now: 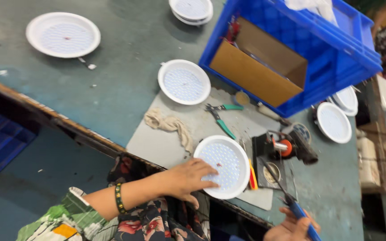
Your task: The person uses a soldering iron to attach wires to a circular LED panel, then uses wire cutters to trim excess wire. The person repeats the soldering and trimming steps on multiple LED panels and stacks the finished units on the table.
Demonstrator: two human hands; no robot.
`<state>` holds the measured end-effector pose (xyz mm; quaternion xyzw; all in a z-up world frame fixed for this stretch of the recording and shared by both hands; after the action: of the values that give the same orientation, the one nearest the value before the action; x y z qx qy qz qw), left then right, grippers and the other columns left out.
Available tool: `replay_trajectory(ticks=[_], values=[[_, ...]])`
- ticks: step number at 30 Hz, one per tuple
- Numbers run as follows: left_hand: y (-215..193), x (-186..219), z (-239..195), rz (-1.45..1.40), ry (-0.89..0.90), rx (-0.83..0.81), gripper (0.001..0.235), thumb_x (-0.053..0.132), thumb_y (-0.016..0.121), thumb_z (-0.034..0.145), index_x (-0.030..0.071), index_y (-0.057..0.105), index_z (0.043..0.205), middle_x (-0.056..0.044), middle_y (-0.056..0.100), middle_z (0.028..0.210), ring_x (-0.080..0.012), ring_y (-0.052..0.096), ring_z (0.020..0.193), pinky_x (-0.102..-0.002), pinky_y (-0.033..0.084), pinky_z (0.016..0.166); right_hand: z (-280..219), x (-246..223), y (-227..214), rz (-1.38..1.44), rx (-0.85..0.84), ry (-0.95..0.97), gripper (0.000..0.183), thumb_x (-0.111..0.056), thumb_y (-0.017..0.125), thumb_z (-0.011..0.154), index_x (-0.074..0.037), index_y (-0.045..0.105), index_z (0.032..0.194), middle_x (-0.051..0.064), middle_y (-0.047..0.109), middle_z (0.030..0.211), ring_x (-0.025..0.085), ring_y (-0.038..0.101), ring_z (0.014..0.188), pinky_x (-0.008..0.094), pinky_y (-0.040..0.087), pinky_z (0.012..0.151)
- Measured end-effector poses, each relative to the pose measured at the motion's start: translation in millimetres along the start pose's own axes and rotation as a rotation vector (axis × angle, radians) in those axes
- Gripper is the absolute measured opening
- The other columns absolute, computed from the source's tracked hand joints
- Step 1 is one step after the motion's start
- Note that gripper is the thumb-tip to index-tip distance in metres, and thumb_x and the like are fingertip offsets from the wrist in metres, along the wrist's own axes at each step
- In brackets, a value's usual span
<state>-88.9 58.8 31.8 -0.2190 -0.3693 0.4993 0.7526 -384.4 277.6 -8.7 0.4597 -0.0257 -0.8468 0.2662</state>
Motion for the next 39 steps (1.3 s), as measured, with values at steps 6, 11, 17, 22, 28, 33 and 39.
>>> replay_trajectory(ticks=[6, 11, 17, 22, 28, 33, 39], values=[[-30.3, 14.3, -2.9, -0.005, -0.082, 0.161, 0.025, 0.013, 0.079, 0.085, 0.017, 0.074, 0.109, 0.002, 0.068, 0.106, -0.0198, 0.064, 0.101, -0.037, 0.046, 0.09, 43.5, 86.0, -92.9, -0.348, 0.11, 0.203, 0.054, -0.05, 0.055, 0.116, 0.004, 0.062, 0.111, 0.012, 0.068, 0.084, 0.018, 0.064, 0.068, 0.027, 0.047, 0.059], [-114.0, 19.8, -21.2, -0.223, -0.306, 0.433, 0.028, 0.003, 0.075, 0.079, 0.011, 0.075, 0.106, -0.003, 0.067, 0.104, -0.0249, 0.065, 0.104, -0.039, 0.051, 0.093, 61.3, 131.5, -138.6, -0.662, 0.191, 0.54, 0.053, -0.05, 0.056, 0.114, 0.003, 0.062, 0.112, 0.011, 0.068, 0.083, 0.018, 0.064, 0.069, 0.029, 0.049, 0.063], [-249.0, -27.6, -104.0, 0.127, -0.605, 0.65, 0.023, 0.009, 0.078, 0.084, 0.01, 0.075, 0.107, -0.006, 0.068, 0.1, -0.024, 0.065, 0.094, -0.035, 0.051, 0.084, 56.7, 136.9, -108.9, -0.643, 0.214, 0.681, 0.052, -0.049, 0.057, 0.11, 0.003, 0.063, 0.112, 0.011, 0.067, 0.082, 0.018, 0.064, 0.069, 0.031, 0.052, 0.066], [-309.6, -111.2, -151.2, 0.947, -0.554, 0.484, 0.018, 0.007, 0.079, 0.094, 0.017, 0.077, 0.11, 0.001, 0.066, 0.097, -0.0232, 0.061, 0.093, -0.043, 0.043, 0.086, 29.5, 51.6, -37.0, -0.203, 0.106, 0.059, 0.058, -0.052, 0.059, 0.113, 0.006, 0.06, 0.114, 0.011, 0.066, 0.084, 0.019, 0.065, 0.073, 0.032, 0.055, 0.074], [-329.1, -236.5, -230.7, 1.245, -0.673, 0.432, 0.013, 0.015, 0.081, 0.091, 0.021, 0.074, 0.101, 0.004, 0.064, 0.105, -0.0203, 0.059, 0.101, -0.039, 0.044, 0.089, 16.0, 4.5, -2.9, -0.038, 0.042, 0.13, 0.058, -0.054, 0.058, 0.11, 0.004, 0.06, 0.112, 0.011, 0.064, 0.083, 0.019, 0.066, 0.08, 0.034, 0.058, 0.087], [-321.5, -292.4, -244.8, 1.286, -0.775, 0.341, 0.015, 0.018, 0.074, 0.084, 0.02, 0.072, 0.099, 0.004, 0.062, 0.106, -0.0205, 0.056, 0.103, -0.038, 0.041, 0.092, 10.6, -27.2, -2.8, 0.066, 0.082, 0.148, 0.048, -0.045, 0.064, 0.111, 0.003, 0.059, 0.11, 0.013, 0.066, 0.09, 0.023, 0.066, 0.083, 0.037, 0.055, 0.089], [-298.3, -254.0, -144.2, 1.276, -0.63, 0.397, 0.047, 0.046, 0.081, 0.087, 0.016, 0.073, 0.121, -0.007, 0.068, 0.121, -0.0288, 0.058, 0.113, -0.044, 0.041, 0.099, 10.6, -38.9, 5.6, 0.09, 0.143, 0.163, 0.035, -0.033, 0.061, 0.115, 0.001, 0.062, 0.115, 0.013, 0.067, 0.093, 0.025, 0.067, 0.083, 0.039, 0.055, 0.086]])
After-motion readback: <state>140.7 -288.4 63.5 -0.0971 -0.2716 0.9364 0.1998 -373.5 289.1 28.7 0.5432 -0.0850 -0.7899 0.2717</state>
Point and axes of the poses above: each hand's wrist, its own z-axis towards the middle knuckle, its own y-axis out of the palm, x = y × z, the point moved 10 cm from there along z, towards the middle knuckle
